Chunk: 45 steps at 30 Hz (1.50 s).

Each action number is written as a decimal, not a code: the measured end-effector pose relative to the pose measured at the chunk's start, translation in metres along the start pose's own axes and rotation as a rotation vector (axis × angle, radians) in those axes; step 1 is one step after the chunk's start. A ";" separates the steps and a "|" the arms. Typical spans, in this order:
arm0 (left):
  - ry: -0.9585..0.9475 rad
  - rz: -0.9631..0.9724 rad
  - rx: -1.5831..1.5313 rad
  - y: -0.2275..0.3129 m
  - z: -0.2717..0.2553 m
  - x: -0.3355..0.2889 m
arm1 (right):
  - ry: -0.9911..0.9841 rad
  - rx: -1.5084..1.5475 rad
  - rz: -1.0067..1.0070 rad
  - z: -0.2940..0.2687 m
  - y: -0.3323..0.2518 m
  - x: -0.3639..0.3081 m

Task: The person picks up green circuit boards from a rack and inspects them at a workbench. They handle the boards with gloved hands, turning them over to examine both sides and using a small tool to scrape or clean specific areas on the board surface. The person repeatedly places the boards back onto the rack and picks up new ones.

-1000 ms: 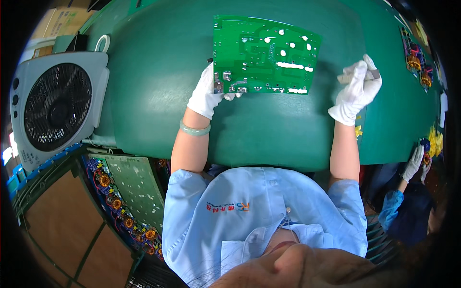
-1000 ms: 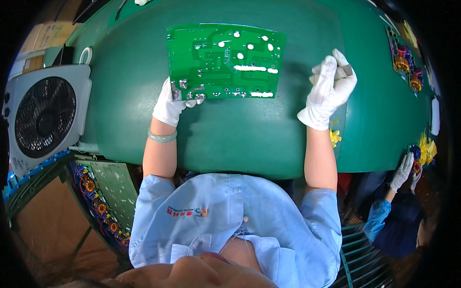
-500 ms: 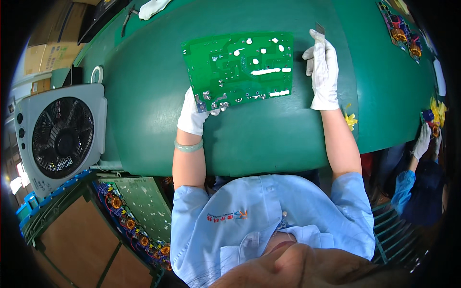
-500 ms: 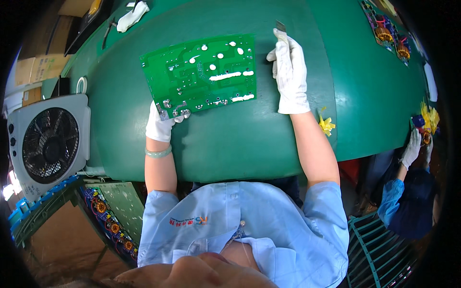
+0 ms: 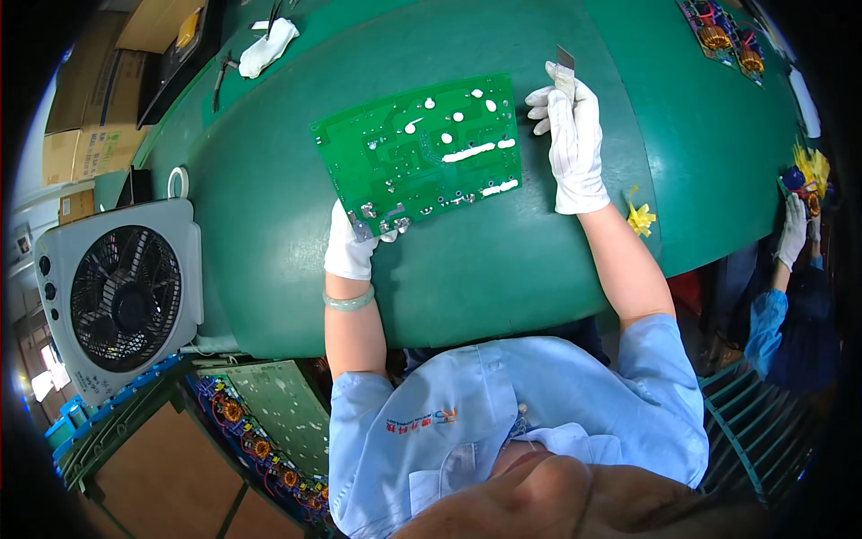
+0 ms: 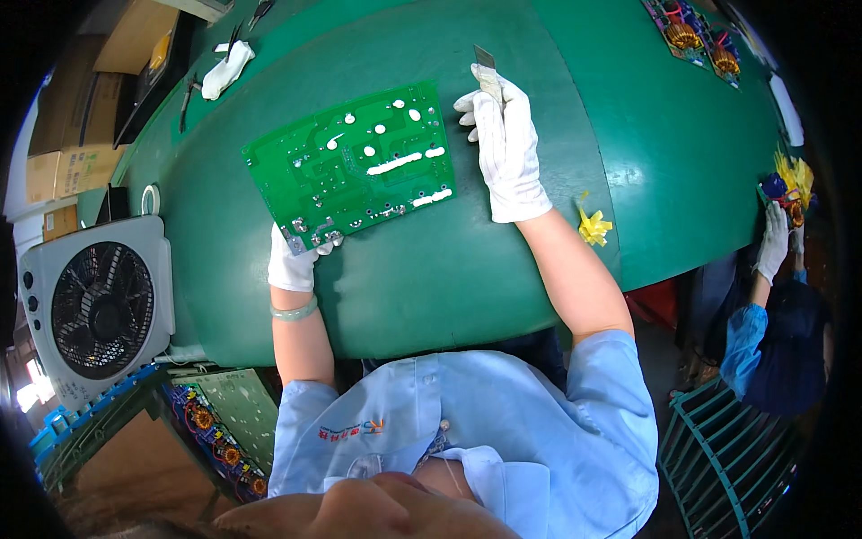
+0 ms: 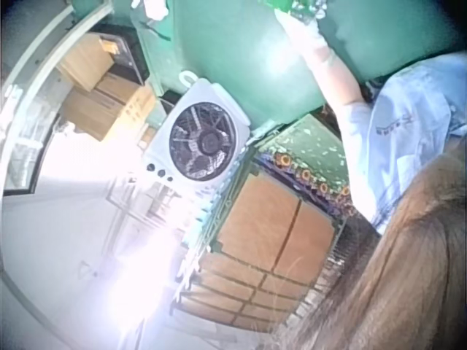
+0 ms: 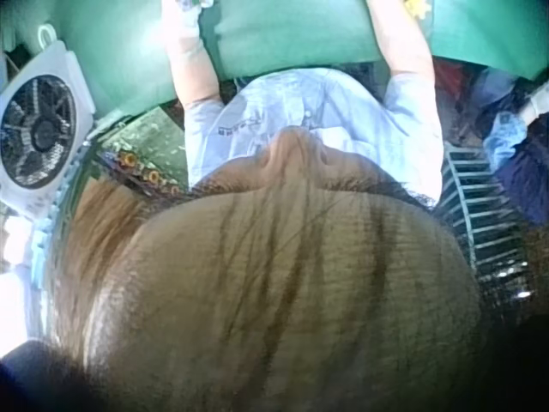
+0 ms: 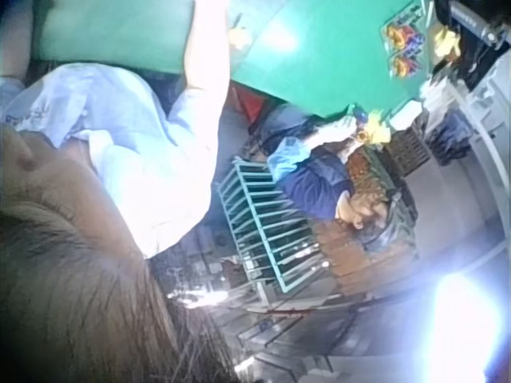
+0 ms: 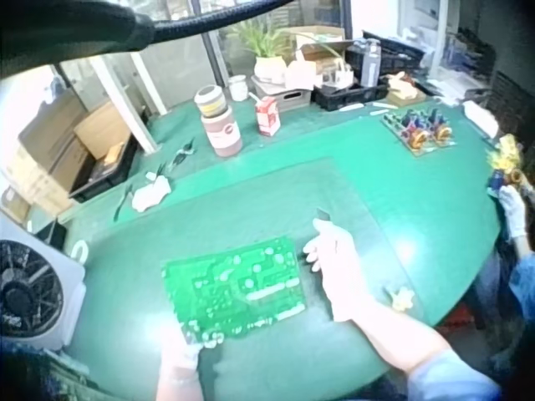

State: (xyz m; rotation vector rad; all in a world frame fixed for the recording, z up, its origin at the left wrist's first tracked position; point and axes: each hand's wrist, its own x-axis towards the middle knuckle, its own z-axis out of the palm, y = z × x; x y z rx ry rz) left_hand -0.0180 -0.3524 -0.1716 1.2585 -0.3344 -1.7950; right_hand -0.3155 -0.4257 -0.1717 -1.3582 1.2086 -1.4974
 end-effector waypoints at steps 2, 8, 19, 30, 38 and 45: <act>0.027 0.017 0.054 0.000 0.003 -0.002 | 0.007 -0.019 -0.052 0.000 0.001 -0.001; 0.013 0.034 0.102 0.000 0.001 -0.003 | -0.052 -0.025 -0.172 -0.002 0.006 -0.005; -0.065 0.065 0.119 0.001 0.005 -0.001 | -0.441 -0.321 -0.454 0.029 -0.059 -0.029; -0.109 0.111 0.111 0.006 0.016 -0.008 | -0.477 -0.600 -0.711 0.056 -0.055 -0.046; -0.113 0.168 0.192 0.007 0.019 -0.011 | -0.460 -0.575 -0.712 0.060 -0.050 -0.050; -0.154 0.111 0.105 0.005 0.012 -0.004 | -0.454 -0.583 -0.726 0.062 -0.049 -0.051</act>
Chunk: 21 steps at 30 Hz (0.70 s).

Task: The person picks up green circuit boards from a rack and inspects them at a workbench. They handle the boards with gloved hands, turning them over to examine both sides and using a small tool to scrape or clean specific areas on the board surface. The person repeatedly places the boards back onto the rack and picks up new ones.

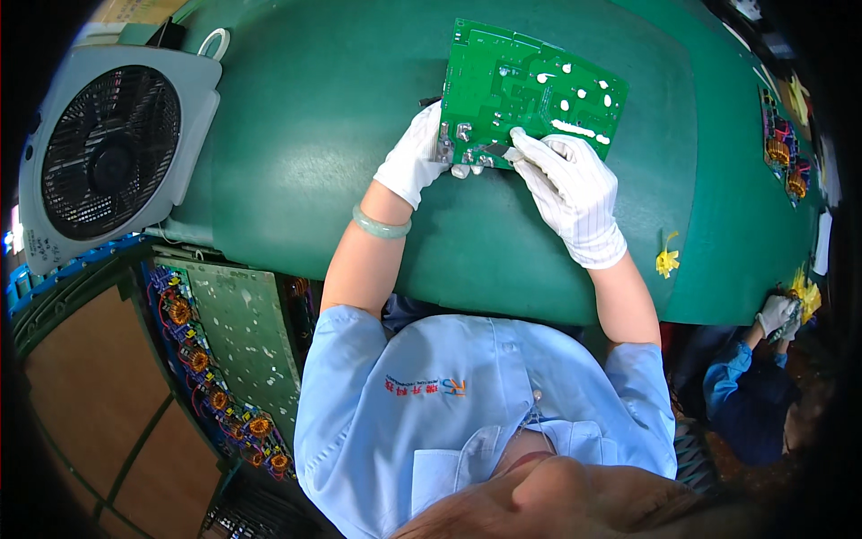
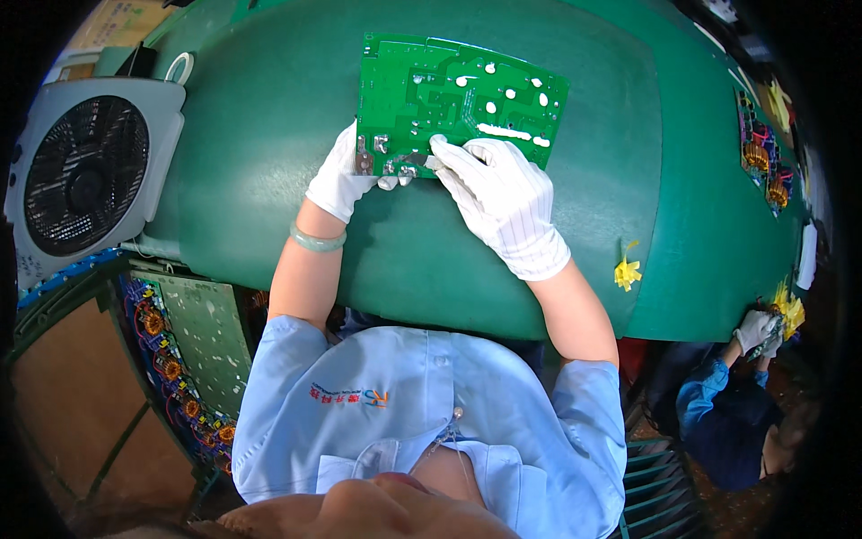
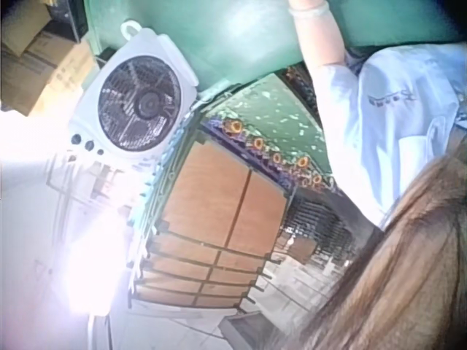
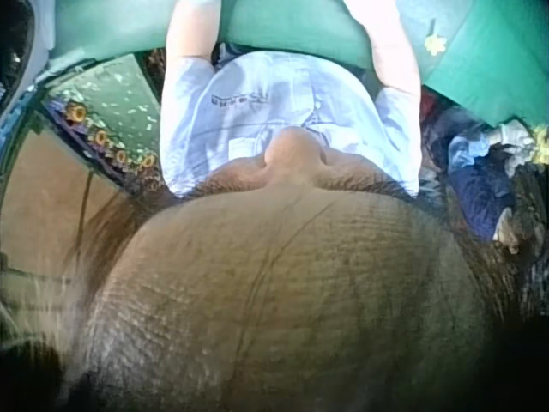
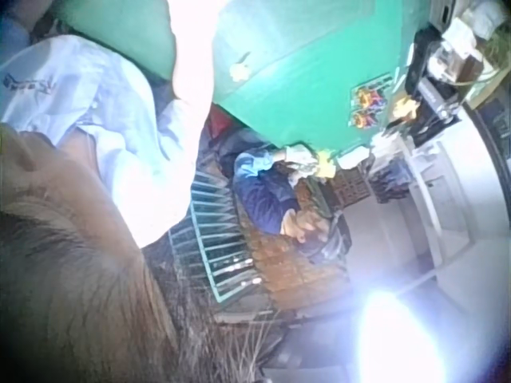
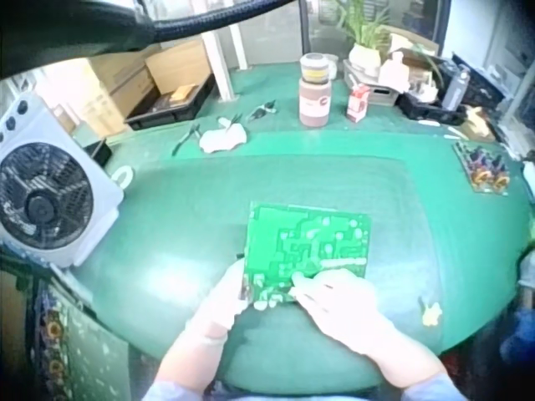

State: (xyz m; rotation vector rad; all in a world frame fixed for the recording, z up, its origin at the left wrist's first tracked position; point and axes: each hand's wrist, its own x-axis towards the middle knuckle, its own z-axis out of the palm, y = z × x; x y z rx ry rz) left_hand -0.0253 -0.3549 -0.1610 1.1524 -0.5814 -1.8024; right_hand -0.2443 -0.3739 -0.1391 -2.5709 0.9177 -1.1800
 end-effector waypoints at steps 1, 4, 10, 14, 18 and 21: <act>0.003 0.005 0.009 -0.001 0.000 0.000 | -0.004 0.003 -0.003 0.000 0.000 0.000; 0.008 0.005 0.013 0.000 0.001 -0.001 | -0.043 0.011 -0.014 0.000 0.000 -0.001; -0.027 0.017 0.040 0.004 0.002 -0.002 | 0.010 0.018 0.003 -0.001 0.000 0.002; -0.031 0.166 0.263 0.000 0.002 -0.002 | 0.010 0.001 0.008 0.001 0.000 -0.001; -0.048 0.089 0.085 0.000 -0.001 -0.002 | 0.009 -0.006 0.015 0.002 -0.001 -0.001; -0.069 0.078 0.058 -0.001 -0.004 -0.001 | -0.005 -0.014 0.014 0.001 -0.002 -0.002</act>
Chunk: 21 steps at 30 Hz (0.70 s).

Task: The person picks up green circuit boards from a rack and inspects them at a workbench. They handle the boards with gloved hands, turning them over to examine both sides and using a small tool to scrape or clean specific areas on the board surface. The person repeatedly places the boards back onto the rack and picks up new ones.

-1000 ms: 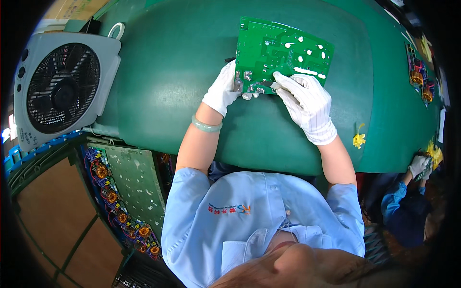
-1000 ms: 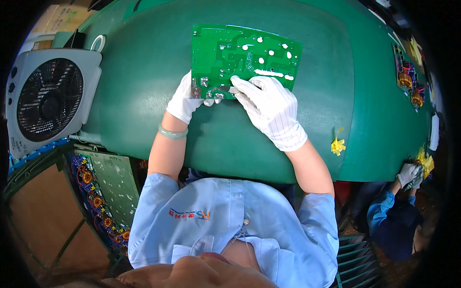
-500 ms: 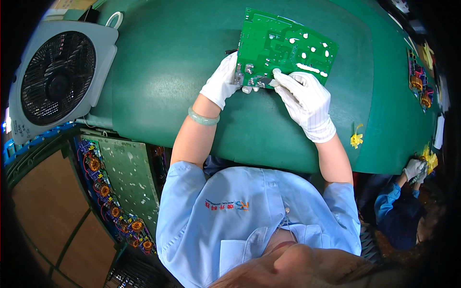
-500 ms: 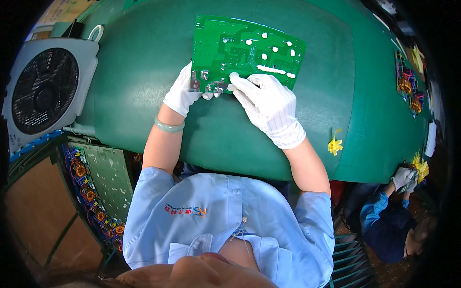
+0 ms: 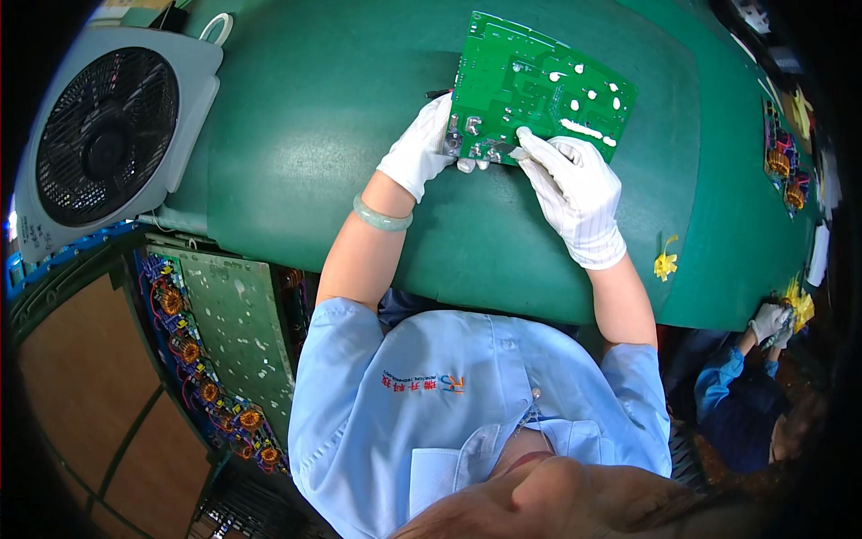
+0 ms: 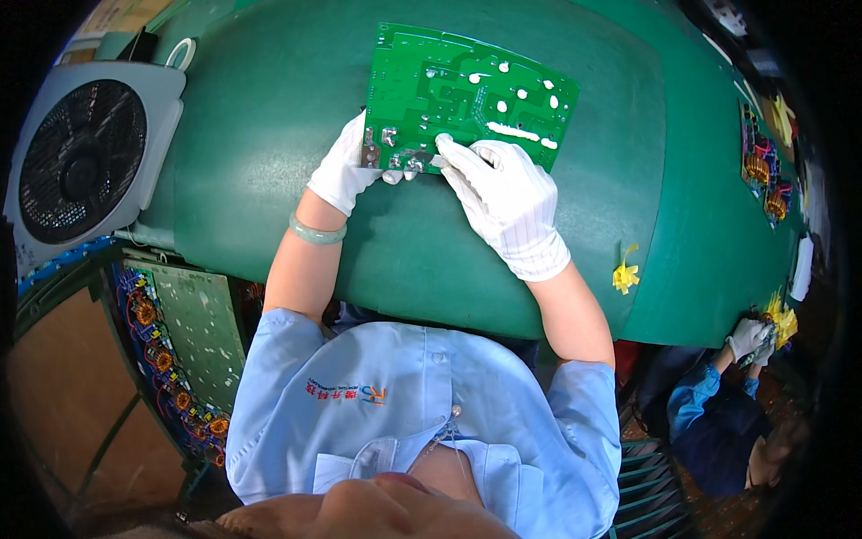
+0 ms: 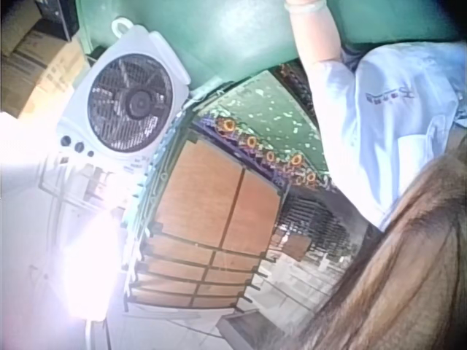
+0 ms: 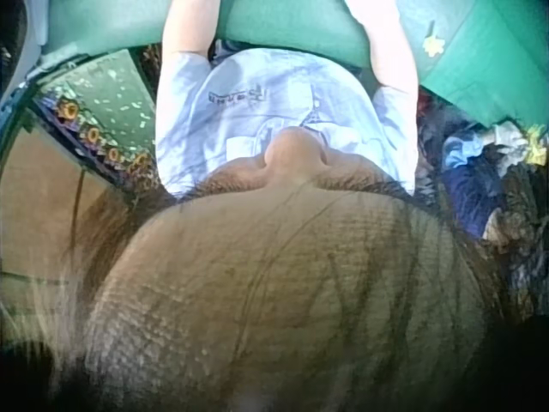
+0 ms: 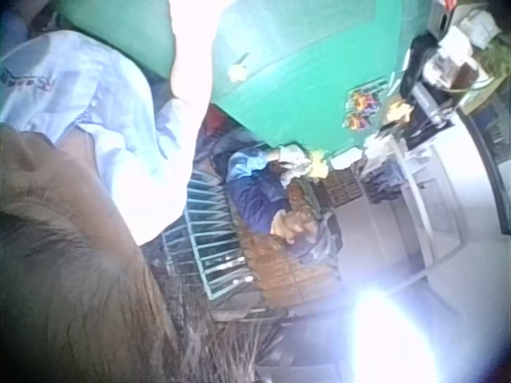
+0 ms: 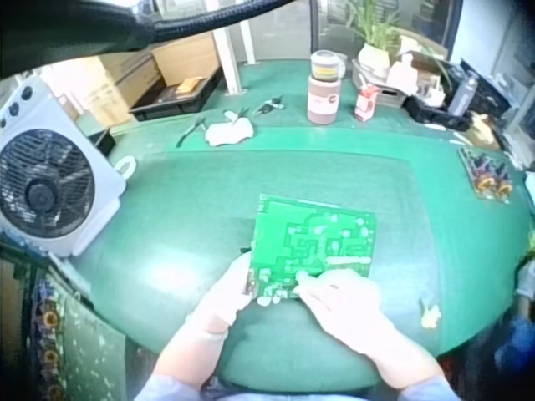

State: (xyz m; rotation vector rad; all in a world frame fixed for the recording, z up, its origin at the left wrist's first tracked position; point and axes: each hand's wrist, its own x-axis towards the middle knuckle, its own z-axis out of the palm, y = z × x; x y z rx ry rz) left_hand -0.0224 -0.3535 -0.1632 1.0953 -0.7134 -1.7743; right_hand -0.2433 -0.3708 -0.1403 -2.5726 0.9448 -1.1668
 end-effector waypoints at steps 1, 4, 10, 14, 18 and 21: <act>0.012 -0.010 0.032 0.000 0.000 0.001 | 0.000 0.001 -0.004 0.001 0.000 0.000; 0.039 -0.026 0.062 0.004 0.004 0.000 | 0.029 0.030 0.030 0.001 0.000 -0.001; 0.040 0.041 0.107 0.000 0.003 0.001 | 0.021 0.005 0.005 0.000 0.000 0.000; 0.027 0.005 0.060 0.001 0.003 0.002 | 0.004 0.022 0.002 0.000 -0.001 0.000; 0.092 -0.016 0.028 0.000 0.007 0.001 | -0.028 0.021 0.006 -0.002 -0.001 -0.001; 0.076 -0.053 -0.001 0.004 0.007 0.001 | -0.031 0.010 -0.003 -0.006 -0.003 0.000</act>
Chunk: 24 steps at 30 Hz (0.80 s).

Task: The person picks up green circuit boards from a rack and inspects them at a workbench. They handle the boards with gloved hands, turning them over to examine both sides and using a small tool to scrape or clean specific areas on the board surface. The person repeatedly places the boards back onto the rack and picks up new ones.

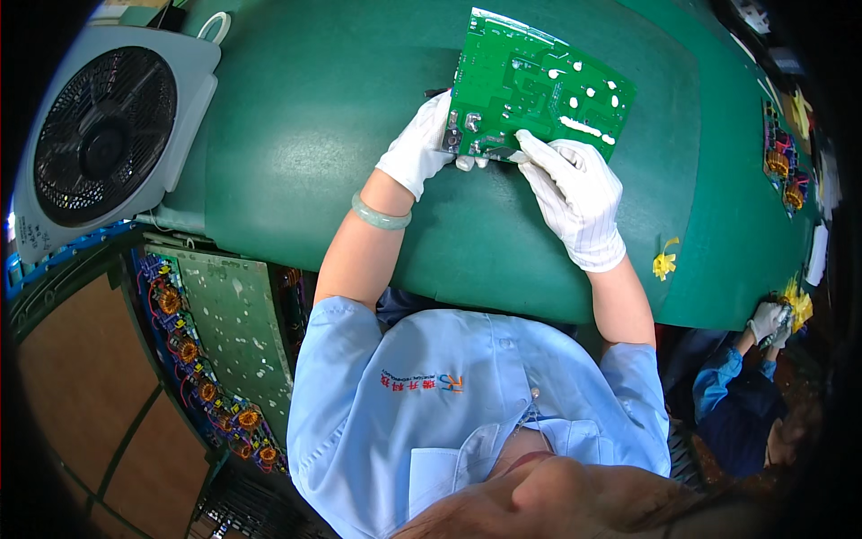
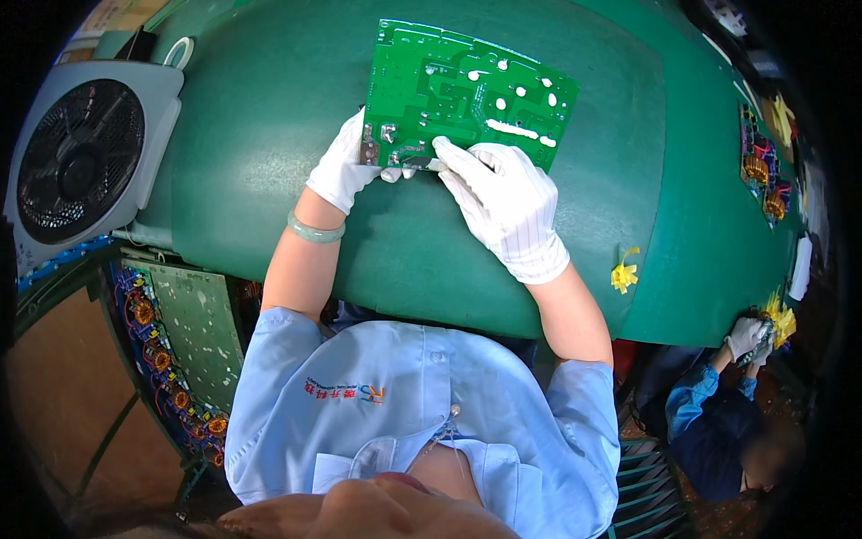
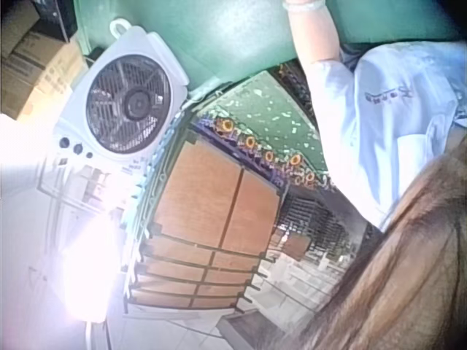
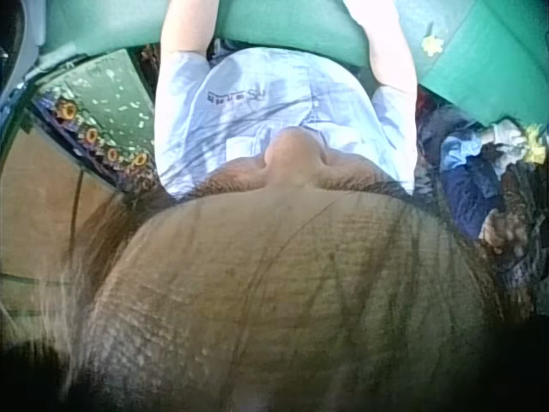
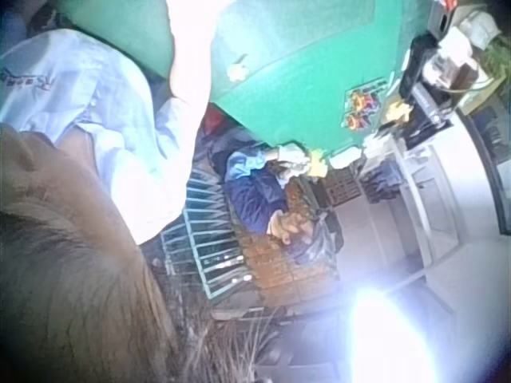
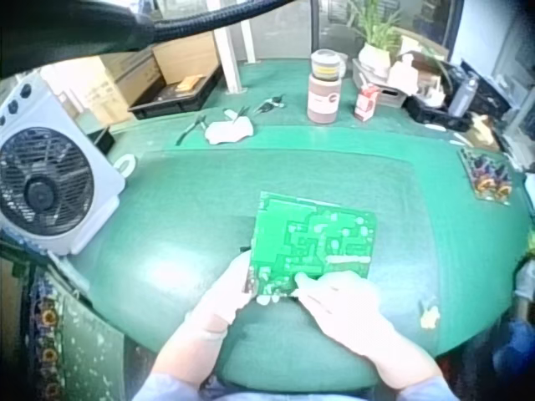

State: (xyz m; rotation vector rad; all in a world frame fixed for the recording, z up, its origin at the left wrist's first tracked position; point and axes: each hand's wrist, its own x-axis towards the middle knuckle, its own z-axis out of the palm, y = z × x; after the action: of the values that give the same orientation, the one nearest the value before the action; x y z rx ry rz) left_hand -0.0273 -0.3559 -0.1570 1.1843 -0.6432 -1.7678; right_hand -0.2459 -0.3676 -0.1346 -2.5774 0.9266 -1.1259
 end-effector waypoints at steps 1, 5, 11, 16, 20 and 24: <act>0.012 0.008 0.007 0.001 0.002 -0.001 | -0.006 -0.005 -0.002 -0.002 -0.002 0.000; -0.041 0.088 -0.014 -0.007 -0.004 0.001 | -0.023 -0.097 -0.059 -0.002 -0.009 -0.003; -0.015 0.003 -0.031 -0.001 -0.001 0.000 | 0.017 -0.117 -0.066 0.000 -0.008 -0.004; 0.015 -0.020 -0.038 -0.002 -0.001 0.002 | -0.012 -0.086 -0.038 -0.002 -0.008 -0.003; 0.000 -0.028 -0.017 -0.002 -0.001 0.003 | 0.010 -0.066 -0.038 0.001 -0.006 -0.004; 0.011 0.002 0.024 -0.002 -0.001 0.003 | 0.021 -0.043 -0.034 0.003 -0.007 -0.004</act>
State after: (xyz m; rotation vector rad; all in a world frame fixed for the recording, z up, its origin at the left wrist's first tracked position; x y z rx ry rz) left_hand -0.0279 -0.3574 -0.1604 1.2082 -0.6605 -1.7552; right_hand -0.2427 -0.3594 -0.1364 -2.6306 0.9245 -1.1566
